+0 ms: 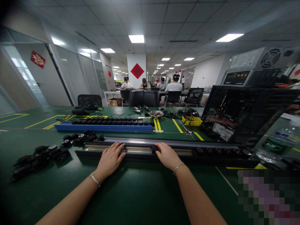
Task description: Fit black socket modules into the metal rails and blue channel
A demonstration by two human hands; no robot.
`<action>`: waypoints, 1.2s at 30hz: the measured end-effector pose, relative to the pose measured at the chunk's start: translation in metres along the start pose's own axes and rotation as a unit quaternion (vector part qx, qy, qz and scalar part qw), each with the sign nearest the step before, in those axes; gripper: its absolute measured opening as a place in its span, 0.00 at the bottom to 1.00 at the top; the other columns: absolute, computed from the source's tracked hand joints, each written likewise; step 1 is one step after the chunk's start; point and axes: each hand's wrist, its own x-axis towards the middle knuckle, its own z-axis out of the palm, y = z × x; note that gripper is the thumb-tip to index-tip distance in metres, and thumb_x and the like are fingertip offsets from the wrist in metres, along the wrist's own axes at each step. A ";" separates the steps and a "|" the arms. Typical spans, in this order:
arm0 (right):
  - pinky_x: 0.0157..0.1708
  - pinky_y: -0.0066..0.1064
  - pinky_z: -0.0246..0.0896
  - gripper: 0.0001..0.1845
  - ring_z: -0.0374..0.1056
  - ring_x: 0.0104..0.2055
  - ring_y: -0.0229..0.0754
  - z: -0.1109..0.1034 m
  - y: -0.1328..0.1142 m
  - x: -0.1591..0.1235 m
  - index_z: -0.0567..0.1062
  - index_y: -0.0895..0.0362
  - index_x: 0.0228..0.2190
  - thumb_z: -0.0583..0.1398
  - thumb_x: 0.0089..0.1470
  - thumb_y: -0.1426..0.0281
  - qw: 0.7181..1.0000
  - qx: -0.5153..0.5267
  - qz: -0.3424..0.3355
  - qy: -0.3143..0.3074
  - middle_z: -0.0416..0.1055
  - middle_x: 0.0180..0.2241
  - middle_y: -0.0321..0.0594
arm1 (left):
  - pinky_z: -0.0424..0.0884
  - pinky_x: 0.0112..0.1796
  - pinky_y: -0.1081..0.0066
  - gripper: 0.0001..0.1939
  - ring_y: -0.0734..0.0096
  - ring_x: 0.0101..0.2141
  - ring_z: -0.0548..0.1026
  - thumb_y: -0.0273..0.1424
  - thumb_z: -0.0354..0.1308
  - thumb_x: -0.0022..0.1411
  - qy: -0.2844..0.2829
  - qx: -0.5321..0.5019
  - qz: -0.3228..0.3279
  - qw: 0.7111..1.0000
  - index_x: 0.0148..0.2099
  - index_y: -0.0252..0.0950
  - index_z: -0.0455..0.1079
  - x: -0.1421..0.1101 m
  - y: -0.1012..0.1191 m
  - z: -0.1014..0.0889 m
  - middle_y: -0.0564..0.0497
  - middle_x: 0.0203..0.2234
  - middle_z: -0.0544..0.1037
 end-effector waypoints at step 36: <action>0.45 0.33 0.59 0.13 0.67 0.43 0.41 0.024 -0.023 -0.006 0.70 0.56 0.40 0.54 0.51 0.70 0.998 0.000 0.012 0.068 0.72 0.39 0.41 | 0.60 0.51 0.59 0.24 0.61 0.58 0.58 0.42 0.42 0.63 -0.001 -0.012 -0.006 1.000 0.58 0.42 0.60 0.000 0.000 0.000 0.48 0.56 0.65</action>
